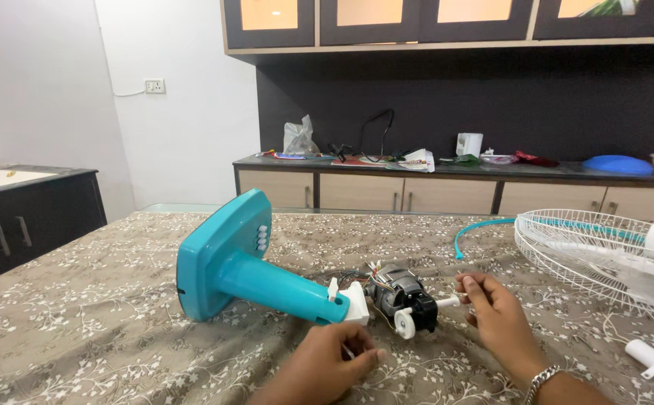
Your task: The person works on a disassembled electric fan on a table, manipulating the motor and wiring, and using a screwdriver to adjust the fan stand. The person repeatedly connects and disconnects the motor from the stand while handling the internal wires.
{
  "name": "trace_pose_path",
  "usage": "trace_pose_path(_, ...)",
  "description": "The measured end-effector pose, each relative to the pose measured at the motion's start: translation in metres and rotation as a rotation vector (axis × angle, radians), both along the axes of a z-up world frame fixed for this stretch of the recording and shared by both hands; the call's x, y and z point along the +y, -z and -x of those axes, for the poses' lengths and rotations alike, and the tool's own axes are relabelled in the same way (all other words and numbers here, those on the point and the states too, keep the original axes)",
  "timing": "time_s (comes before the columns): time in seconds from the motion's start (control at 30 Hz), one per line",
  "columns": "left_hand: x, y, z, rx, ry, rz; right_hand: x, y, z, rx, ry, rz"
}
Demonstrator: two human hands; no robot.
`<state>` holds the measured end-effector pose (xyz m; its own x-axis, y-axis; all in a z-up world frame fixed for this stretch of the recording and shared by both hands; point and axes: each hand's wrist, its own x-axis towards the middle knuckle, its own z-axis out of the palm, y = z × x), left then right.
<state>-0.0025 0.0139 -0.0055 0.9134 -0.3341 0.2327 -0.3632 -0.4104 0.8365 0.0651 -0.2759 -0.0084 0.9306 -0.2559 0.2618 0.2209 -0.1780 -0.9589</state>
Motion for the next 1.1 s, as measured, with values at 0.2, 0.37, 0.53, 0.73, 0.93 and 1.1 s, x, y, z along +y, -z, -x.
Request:
trace_pose_path(0.2, -0.024, -0.025, -0.015, 0.037, 0.111, 0.497, 0.025, -0.007, 0.025, -0.196, -0.25, 0.06)
trace_pose_path(0.37, -0.034, -0.02, -0.006, -0.133, 0.172, 0.415, 0.041, 0.016, 0.025, -0.125, -0.555, -0.092)
trace_pose_path(0.53, -0.033, -0.002, 0.0, -0.309, -0.058, 0.212, 0.045, 0.037, 0.028, 0.073, -0.527, -0.139)
trace_pose_path(0.73, -0.031, -0.001, -0.002, -0.349, -0.046, 0.249, 0.049, 0.03, 0.027, 0.202, -0.494, -0.197)
trace_pose_path(0.93, -0.034, -0.001, -0.013, -0.2, -0.023, 0.294, 0.049, 0.011, 0.04, 0.216, -0.48, -0.196)
trace_pose_path(1.1, -0.036, -0.007, -0.034, -0.183, 0.073, 0.501, 0.057, -0.019, 0.041, 0.176, -0.436, -0.285)
